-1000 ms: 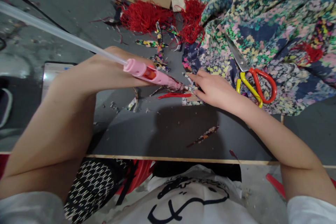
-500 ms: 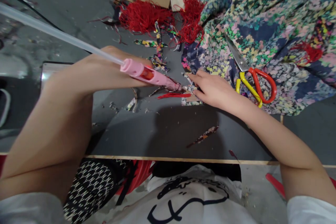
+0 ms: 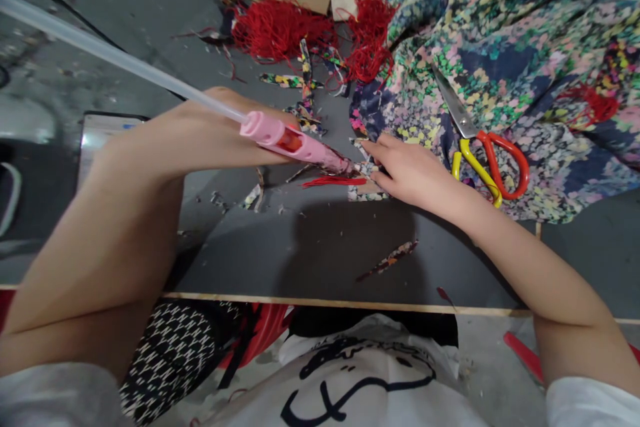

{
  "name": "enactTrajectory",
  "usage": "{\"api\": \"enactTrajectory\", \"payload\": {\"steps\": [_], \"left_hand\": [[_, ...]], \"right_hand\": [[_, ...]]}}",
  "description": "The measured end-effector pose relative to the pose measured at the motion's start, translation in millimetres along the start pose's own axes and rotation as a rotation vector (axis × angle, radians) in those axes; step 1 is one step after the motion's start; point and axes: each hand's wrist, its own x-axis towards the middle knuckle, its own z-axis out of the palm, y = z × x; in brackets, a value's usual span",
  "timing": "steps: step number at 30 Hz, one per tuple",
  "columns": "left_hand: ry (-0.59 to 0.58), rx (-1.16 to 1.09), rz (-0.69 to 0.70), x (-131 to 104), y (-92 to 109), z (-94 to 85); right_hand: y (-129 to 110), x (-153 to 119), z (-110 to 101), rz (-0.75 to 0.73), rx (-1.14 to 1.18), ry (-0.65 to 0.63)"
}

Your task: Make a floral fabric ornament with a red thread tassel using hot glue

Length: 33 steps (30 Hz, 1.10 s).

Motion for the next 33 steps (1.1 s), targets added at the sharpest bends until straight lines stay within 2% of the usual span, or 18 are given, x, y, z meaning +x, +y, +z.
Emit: {"api": "enactTrajectory", "payload": {"steps": [5, 10, 18, 21, 33], "left_hand": [[-0.030, -0.013, -0.021, 1.3, 3.3, -2.2], [-0.026, -0.041, -0.066, -3.3, -1.7, -1.1], [0.059, -0.090, 0.105, -4.2, -4.0, -0.1], [0.061, -0.069, 0.119, -4.6, -4.3, -0.4], [-0.002, -0.048, 0.033, -3.5, -3.4, -0.9]], "right_hand": [[1.5, 0.2, 1.4, -0.010, 0.000, 0.011], [1.6, 0.2, 1.8, -0.014, 0.009, 0.010], [1.1, -0.9, 0.4, -0.017, 0.010, 0.016], [0.3, -0.9, -0.2, -0.005, 0.007, 0.000], [1.3, -0.6, 0.7, -0.021, 0.000, 0.021]]}}
